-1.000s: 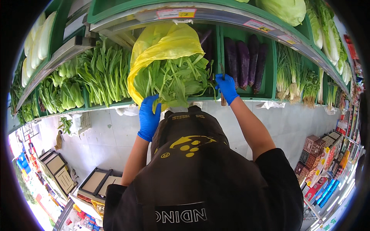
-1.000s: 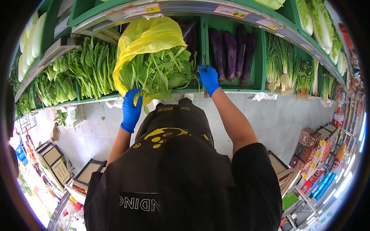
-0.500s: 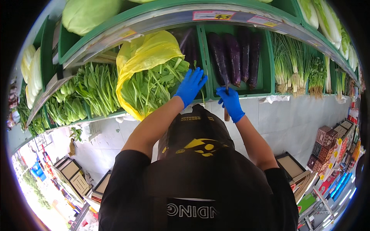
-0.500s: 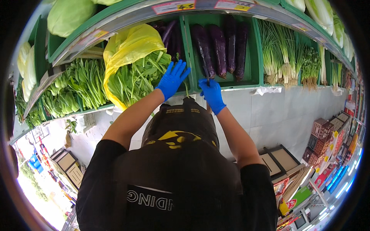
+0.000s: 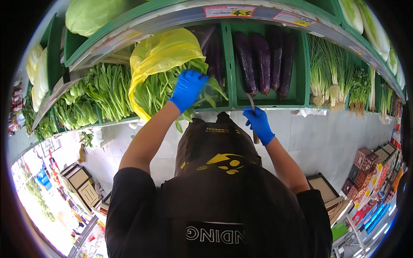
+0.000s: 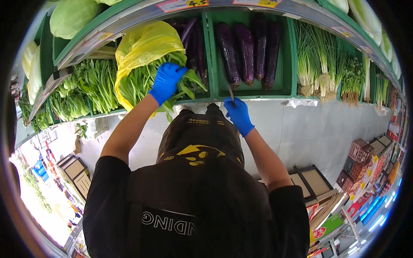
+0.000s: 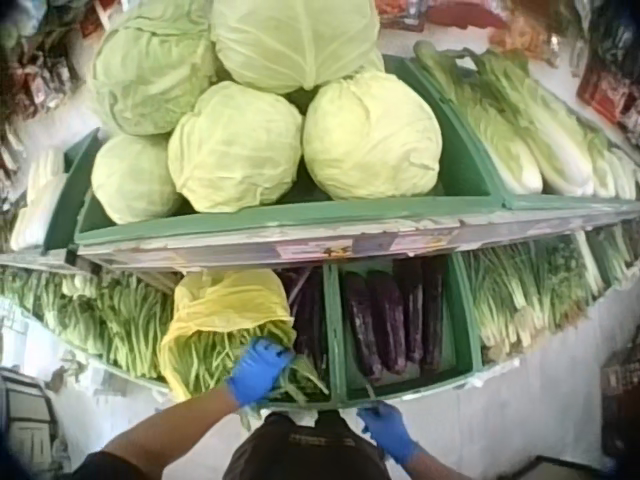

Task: The person selects leafy green vegetables from a refrigerated display, trims the stems with a knife, and places the trimmed vegetables into a yellow plastic bag. The person repeats this process for several bunches of greens.

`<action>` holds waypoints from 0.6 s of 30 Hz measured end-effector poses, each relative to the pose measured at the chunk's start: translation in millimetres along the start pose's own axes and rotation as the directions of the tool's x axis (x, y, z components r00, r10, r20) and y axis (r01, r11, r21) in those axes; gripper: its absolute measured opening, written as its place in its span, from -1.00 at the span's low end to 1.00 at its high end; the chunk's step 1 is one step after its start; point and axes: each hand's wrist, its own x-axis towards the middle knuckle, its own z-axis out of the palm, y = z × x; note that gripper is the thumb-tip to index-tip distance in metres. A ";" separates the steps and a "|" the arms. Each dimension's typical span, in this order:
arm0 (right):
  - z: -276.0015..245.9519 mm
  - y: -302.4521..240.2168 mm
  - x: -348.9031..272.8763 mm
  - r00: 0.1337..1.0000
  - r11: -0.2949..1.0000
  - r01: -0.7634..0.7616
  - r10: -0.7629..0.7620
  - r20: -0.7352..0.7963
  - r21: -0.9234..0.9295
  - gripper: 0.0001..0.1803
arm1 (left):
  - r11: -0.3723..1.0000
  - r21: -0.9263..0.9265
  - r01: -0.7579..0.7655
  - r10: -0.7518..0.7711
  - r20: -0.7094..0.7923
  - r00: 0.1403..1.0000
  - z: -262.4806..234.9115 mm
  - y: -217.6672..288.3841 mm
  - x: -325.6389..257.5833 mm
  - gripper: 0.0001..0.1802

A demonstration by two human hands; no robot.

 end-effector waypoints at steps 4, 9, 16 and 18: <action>29.8 -22.0 41.8 0.989 0.984 0.138 -0.132 0.062 -0.110 -0.71 | 0.964 0.110 0.241 -0.236 -0.057 0.970 -14.9 -42.8 -38.8 -0.44; 79.9 -85.5 69.2 0.984 0.983 0.138 -0.122 0.129 -0.120 -0.51 | 0.819 0.263 0.510 -0.492 -0.137 0.860 9.8 -99.3 -96.8 -0.43; 165.6 -133.3 126.5 0.951 0.918 0.308 -0.305 0.053 -0.251 -0.50 | 0.764 -0.140 0.630 -0.597 0.218 0.772 11.7 -157.4 -116.6 -0.29; 160.8 -127.1 149.3 0.969 0.932 0.233 -0.247 -0.015 -0.278 -0.56 | 0.828 -0.270 0.492 -0.453 0.196 0.870 -4.2 -168.7 -111.0 -0.27</action>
